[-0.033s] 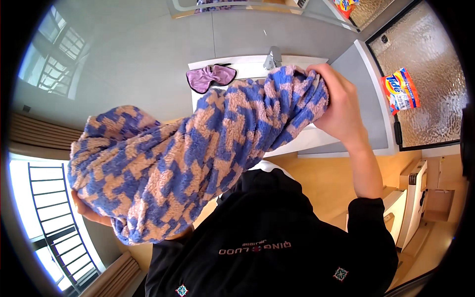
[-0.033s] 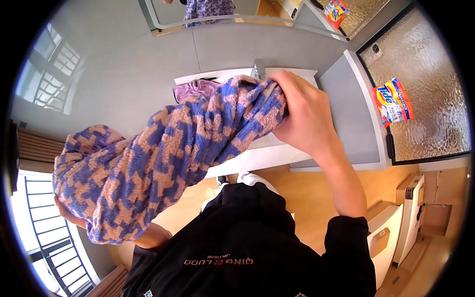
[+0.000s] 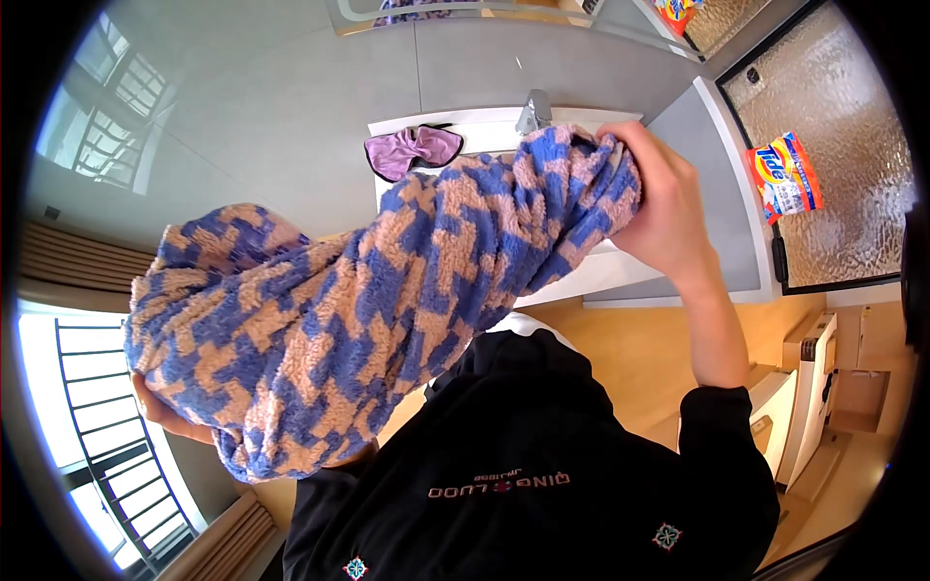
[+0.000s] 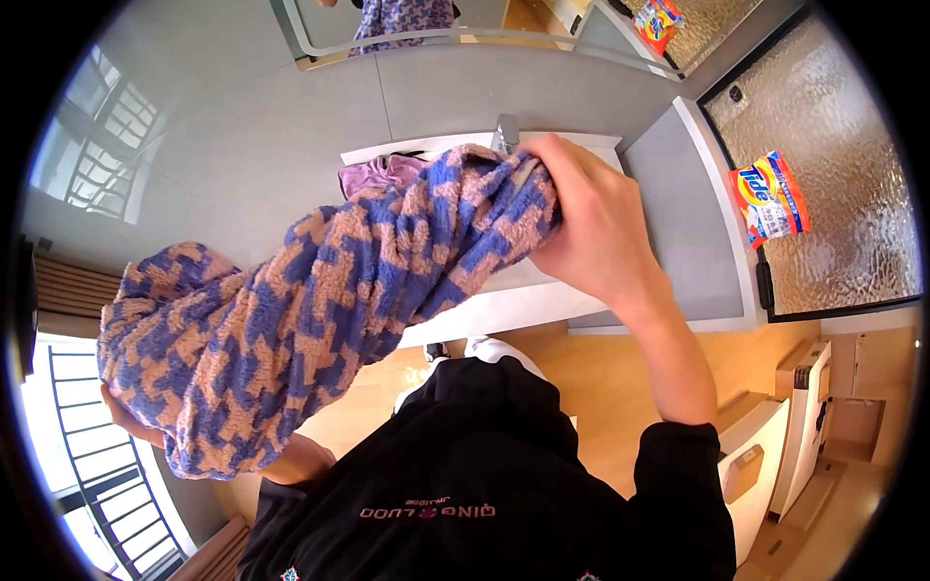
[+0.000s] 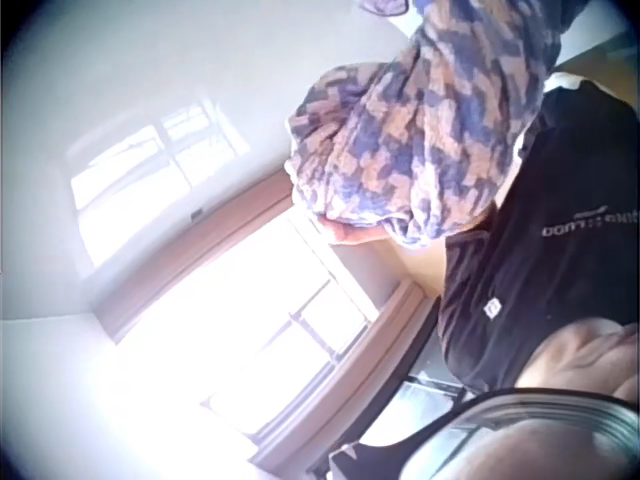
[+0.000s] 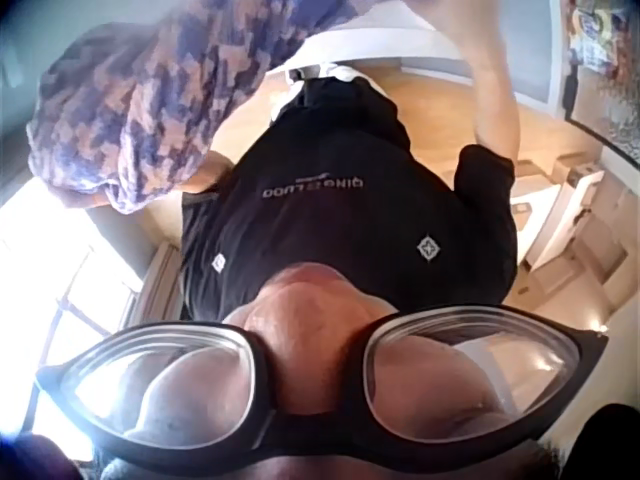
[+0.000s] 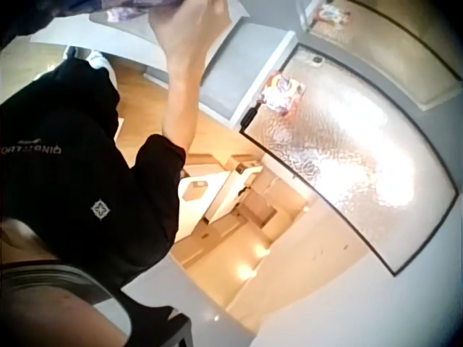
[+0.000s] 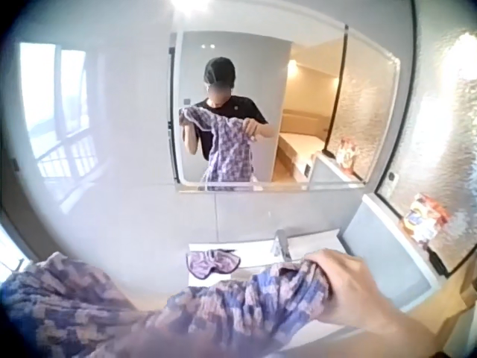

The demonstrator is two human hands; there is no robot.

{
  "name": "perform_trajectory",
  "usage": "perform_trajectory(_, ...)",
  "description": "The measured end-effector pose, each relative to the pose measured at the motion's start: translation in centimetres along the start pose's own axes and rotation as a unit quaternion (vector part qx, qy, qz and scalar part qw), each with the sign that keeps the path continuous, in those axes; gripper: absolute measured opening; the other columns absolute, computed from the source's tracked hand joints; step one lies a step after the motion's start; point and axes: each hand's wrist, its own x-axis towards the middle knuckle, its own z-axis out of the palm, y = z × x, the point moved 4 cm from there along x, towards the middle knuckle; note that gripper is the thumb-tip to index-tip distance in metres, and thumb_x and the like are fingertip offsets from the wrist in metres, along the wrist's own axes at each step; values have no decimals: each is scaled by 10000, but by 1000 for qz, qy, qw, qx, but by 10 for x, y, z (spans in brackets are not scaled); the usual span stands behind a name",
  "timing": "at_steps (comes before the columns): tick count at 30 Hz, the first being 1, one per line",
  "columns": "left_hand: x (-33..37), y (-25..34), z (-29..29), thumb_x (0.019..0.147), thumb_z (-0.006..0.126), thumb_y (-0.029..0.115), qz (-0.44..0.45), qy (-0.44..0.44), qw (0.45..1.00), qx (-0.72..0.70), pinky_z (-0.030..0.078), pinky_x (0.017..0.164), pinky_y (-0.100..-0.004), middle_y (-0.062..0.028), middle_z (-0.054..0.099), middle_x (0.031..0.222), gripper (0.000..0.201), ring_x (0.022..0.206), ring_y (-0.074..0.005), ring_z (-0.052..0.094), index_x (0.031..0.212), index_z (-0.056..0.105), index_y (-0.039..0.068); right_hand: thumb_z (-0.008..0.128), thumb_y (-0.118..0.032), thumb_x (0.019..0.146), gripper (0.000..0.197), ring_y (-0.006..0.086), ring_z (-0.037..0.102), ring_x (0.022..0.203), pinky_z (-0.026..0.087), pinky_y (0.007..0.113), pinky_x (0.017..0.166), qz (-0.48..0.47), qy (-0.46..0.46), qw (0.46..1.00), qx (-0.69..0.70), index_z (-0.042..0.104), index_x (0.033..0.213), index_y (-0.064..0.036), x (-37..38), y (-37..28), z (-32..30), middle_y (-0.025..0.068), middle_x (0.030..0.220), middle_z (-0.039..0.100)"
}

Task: The person rinses a purple cloth and a patterned towel under a sink faucet, flattening the cloth on the counter and wringing out the towel repeatedly.

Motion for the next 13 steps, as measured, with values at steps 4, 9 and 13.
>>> perform_trajectory(4,-1,-18,22,858,647,297,14,-47,999,3,565,922,-523,-172,600,1261,449,1113,-341,647,1267,597,117,834,-41,674,596,209,697,855,532,330,777,193,-108,958,181,501,1168,-59,-25,19,49,91,905,698)
perform_trajectory(9,7,-53,54,859,668,249,-32,-85,996,5,583,898,-525,-168,590,1266,429,1106,-344,653,1268,594,145,871,-263,624,714,412,675,1014,527,428,892,277,-208,885,310,499,1179,-12,-101,53,173,236,1046,683)
perform_trajectory(13,11,-116,52,849,678,251,-172,-52,984,6,470,1042,-555,-172,588,1290,450,1183,-368,606,1282,601,156,845,-224,644,743,406,658,1071,494,431,960,280,-214,889,292,491,1267,-29,-136,60,189,243,1118,673)
